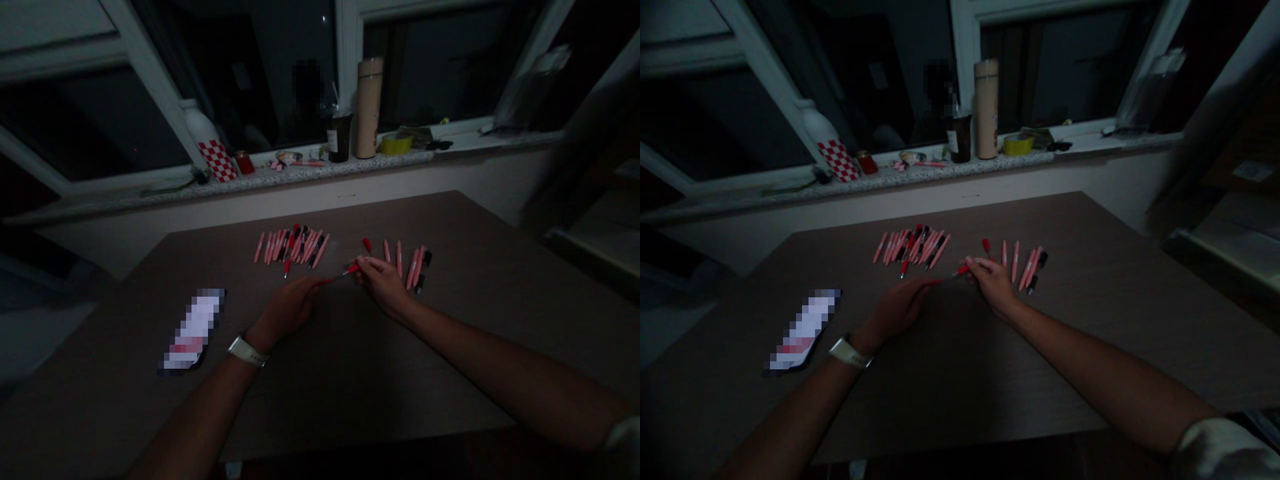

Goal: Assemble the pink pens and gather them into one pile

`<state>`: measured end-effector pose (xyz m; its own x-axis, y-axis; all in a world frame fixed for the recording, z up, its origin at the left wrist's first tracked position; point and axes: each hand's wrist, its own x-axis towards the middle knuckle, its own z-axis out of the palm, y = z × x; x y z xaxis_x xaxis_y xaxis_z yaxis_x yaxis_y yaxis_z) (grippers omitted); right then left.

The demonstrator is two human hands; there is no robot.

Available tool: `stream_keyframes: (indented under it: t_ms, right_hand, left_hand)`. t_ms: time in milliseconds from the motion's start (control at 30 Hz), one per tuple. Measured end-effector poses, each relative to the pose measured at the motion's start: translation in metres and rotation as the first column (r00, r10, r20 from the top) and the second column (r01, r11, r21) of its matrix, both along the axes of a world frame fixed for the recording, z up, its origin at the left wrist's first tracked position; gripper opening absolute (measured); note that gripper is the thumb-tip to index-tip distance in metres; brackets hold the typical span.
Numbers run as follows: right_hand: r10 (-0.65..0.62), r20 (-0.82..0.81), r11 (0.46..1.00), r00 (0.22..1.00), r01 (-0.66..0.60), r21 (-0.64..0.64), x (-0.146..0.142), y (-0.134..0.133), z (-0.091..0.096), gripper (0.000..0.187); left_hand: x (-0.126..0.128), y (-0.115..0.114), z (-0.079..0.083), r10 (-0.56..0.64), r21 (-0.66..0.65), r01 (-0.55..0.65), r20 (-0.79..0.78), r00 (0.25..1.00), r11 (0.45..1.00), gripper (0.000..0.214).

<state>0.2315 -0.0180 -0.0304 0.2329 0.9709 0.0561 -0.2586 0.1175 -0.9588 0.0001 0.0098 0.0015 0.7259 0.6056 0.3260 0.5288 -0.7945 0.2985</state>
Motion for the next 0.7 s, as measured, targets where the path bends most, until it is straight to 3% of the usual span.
stream_keyframes:
  t_ms: [533, 700]
  right_hand:
    - [0.018, -0.008, 1.000, 1.000, -0.018, 0.026, -0.0008, 0.0002, 0.0006, 0.036]
    - [0.090, 0.122, 0.995, 0.989, -0.095, 0.038, -0.0063, -0.0064, 0.0040, 0.029]
  left_hand:
    - [-0.0003, -0.0004, 0.0013, -0.008, -0.006, 0.008, -0.003, 1.000, 1.000, 0.030]
    - [-0.0009, 0.0001, -0.0019, 0.001, -0.006, -0.001, 0.028, 1.000, 1.000, 0.033]
